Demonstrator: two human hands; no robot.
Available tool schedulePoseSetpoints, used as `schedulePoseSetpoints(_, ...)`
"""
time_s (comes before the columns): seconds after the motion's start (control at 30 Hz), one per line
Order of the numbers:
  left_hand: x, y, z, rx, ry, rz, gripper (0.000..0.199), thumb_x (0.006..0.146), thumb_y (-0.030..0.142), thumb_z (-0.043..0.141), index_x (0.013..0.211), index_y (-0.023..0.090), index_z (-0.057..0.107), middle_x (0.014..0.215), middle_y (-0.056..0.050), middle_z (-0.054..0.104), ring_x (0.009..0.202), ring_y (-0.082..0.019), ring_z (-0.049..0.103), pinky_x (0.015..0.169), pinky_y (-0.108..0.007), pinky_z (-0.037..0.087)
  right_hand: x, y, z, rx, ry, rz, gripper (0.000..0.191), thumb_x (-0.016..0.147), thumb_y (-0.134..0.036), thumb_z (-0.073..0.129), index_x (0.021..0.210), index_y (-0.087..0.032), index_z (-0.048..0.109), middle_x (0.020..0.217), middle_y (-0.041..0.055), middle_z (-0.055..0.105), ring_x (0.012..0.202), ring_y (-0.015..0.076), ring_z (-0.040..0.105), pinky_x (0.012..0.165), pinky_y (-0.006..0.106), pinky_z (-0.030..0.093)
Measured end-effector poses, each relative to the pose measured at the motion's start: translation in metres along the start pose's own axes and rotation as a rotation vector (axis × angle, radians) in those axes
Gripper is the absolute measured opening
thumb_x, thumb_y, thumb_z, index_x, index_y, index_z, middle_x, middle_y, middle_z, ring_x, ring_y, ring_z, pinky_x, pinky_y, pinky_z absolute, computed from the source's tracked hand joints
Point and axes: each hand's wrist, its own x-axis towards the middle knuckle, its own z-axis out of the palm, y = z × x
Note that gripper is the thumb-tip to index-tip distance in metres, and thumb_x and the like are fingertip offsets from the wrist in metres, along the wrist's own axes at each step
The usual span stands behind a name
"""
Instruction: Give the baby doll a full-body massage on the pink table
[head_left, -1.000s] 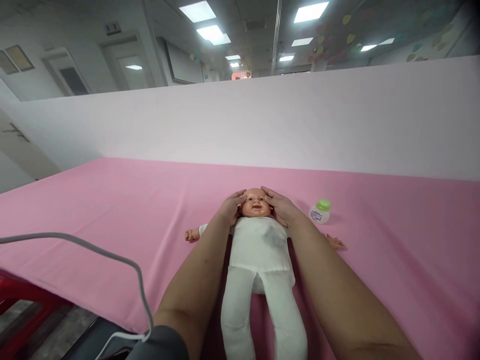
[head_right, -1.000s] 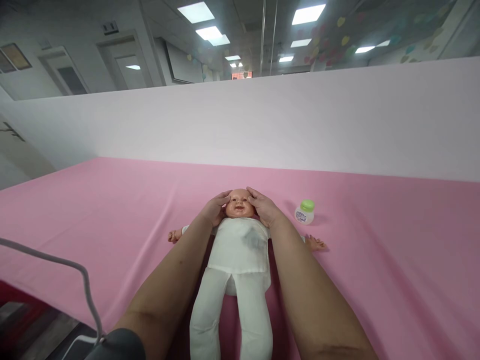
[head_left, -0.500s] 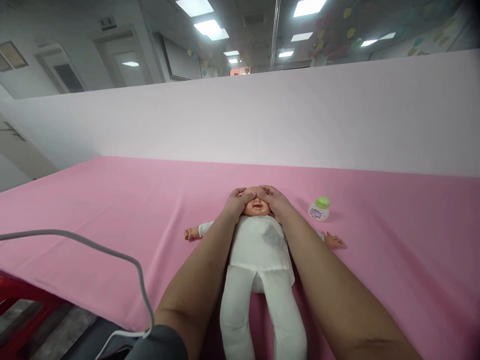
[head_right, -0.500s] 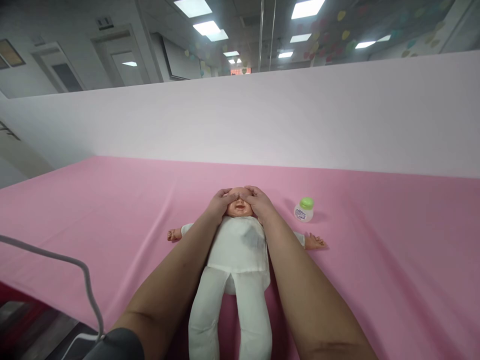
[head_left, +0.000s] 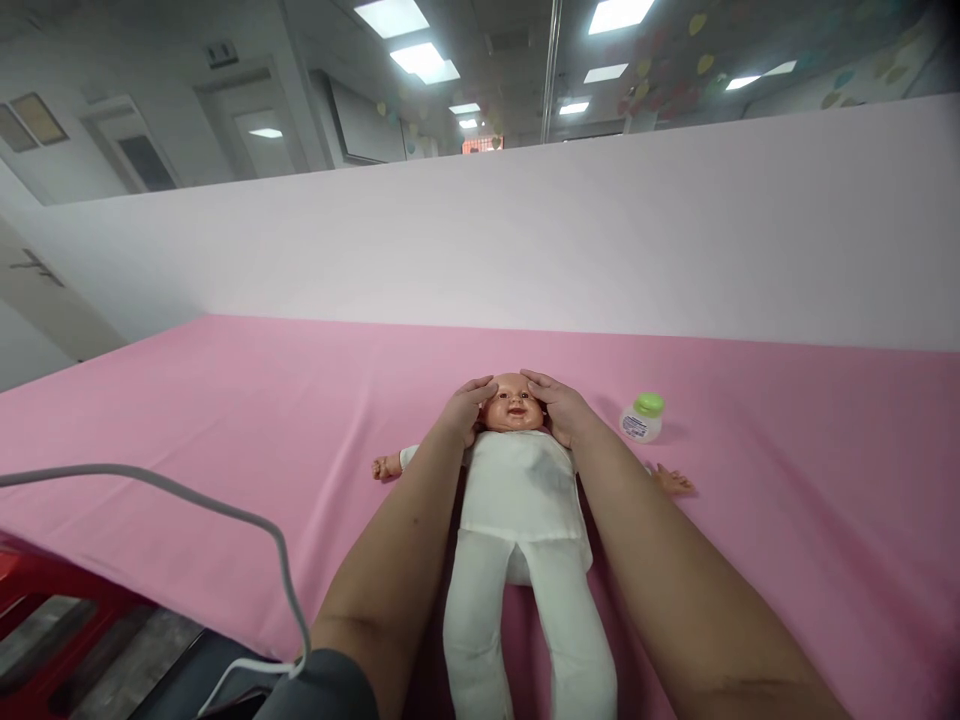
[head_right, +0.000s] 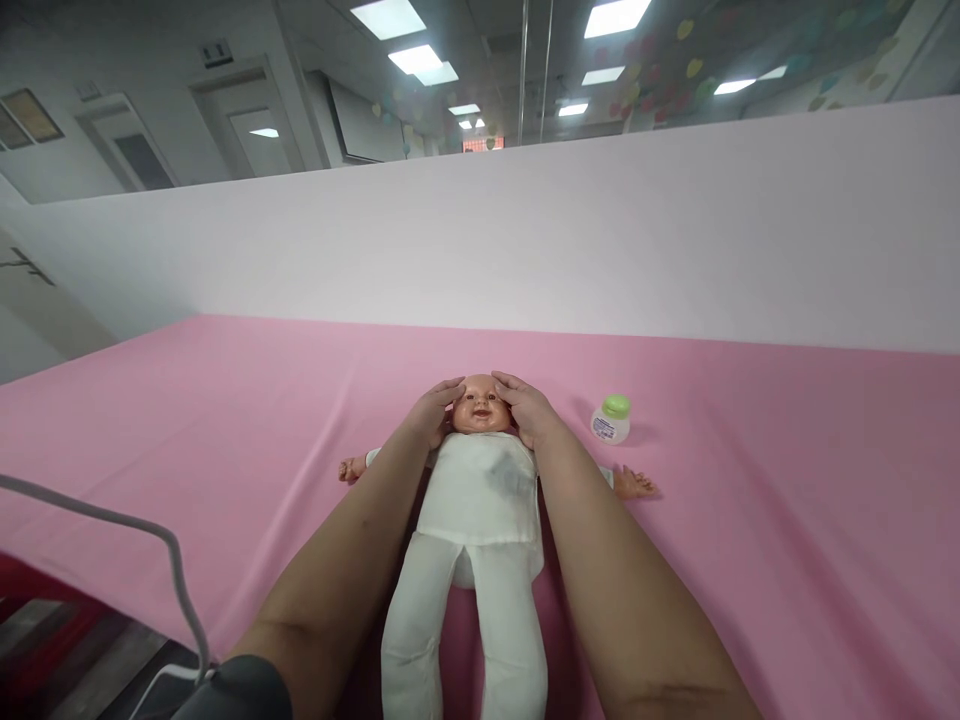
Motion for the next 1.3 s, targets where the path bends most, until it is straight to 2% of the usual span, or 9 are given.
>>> schedulePoseSetpoints(0.17, -0.003, 0.001, -0.01, 0.001, -0.07, -0.026, 0.059, 0.074, 0.039, 0.087, 0.13, 0.03, 0.069, 0.127, -0.009, 0.072, 0.108, -0.027, 0.071, 0.089, -0.038, 0.057, 0.007, 0.006, -0.015, 0.029, -0.062, 0.014, 0.048, 0.082, -0.02, 0.076, 0.129, -0.03, 0.072, 0.14, 0.0046, 0.069, 0.126, 0.0243, 0.067, 0.111, 0.044, 0.053)
schedulePoseSetpoints(0.3, -0.01, 0.004, -0.008, -0.018, -0.142, 0.003, 0.063, 0.073, 0.036, 0.089, 0.13, 0.027, 0.066, 0.125, -0.011, 0.073, 0.108, -0.029, 0.071, 0.094, -0.042, 0.057, 0.001, 0.002, -0.011, 0.033, -0.087, 0.006, 0.053, 0.079, -0.02, 0.081, 0.13, -0.028, 0.07, 0.142, 0.0069, 0.068, 0.127, 0.0257, 0.066, 0.11, 0.043, 0.054)
schedulePoseSetpoints(0.5, -0.017, 0.006, 0.004, 0.014, -0.133, 0.081, 0.061, 0.071, 0.04, 0.092, 0.121, 0.022, 0.062, 0.113, -0.013, 0.075, 0.102, -0.03, 0.073, 0.094, -0.047, 0.058, -0.008, -0.003, 0.006, -0.048, -0.021, -0.059, 0.056, 0.074, -0.028, 0.09, 0.125, -0.025, 0.068, 0.131, 0.0088, 0.072, 0.119, 0.0283, 0.07, 0.104, 0.044, 0.059)
schedulePoseSetpoints(0.7, -0.006, -0.002, 0.005, 0.09, -0.083, 0.138, 0.068, 0.068, 0.043, 0.094, 0.123, 0.021, 0.059, 0.122, -0.015, 0.07, 0.102, -0.032, 0.074, 0.09, -0.049, 0.061, -0.004, 0.0, 0.008, -0.067, -0.018, -0.067, 0.056, 0.069, -0.027, 0.092, 0.12, -0.026, 0.068, 0.121, 0.0063, 0.074, 0.111, 0.0271, 0.072, 0.099, 0.043, 0.06)
schedulePoseSetpoints(0.93, -0.004, -0.002, 0.01, 0.157, -0.015, 0.147, 0.068, 0.067, 0.046, 0.094, 0.12, 0.021, 0.061, 0.121, -0.014, 0.07, 0.1, -0.031, 0.074, 0.087, -0.045, 0.061, 0.001, 0.003, 0.008, -0.062, 0.054, -0.053, 0.054, 0.066, -0.027, 0.093, 0.115, -0.026, 0.069, 0.11, 0.0048, 0.076, 0.1, 0.026, 0.074, 0.089, 0.041, 0.064)
schedulePoseSetpoints(1.17, -0.004, -0.001, 0.012, 0.104, -0.025, 0.135, 0.055, 0.072, 0.045, 0.089, 0.115, 0.02, 0.065, 0.105, -0.011, 0.075, 0.097, -0.027, 0.073, 0.089, -0.042, 0.059, 0.0, 0.004, 0.01, -0.028, 0.051, -0.078, 0.039, 0.078, -0.034, 0.087, 0.112, -0.025, 0.07, 0.11, 0.0053, 0.077, 0.106, 0.0257, 0.074, 0.095, 0.041, 0.062)
schedulePoseSetpoints(1.3, -0.006, 0.002, 0.011, 0.046, -0.035, 0.09, 0.047, 0.076, 0.044, 0.086, 0.113, 0.02, 0.068, 0.108, -0.01, 0.076, 0.1, -0.026, 0.072, 0.094, -0.042, 0.058, 0.0, 0.003, 0.008, -0.013, 0.045, -0.074, 0.037, 0.082, -0.034, 0.083, 0.116, -0.025, 0.072, 0.119, 0.0076, 0.077, 0.117, 0.0283, 0.071, 0.103, 0.045, 0.06)
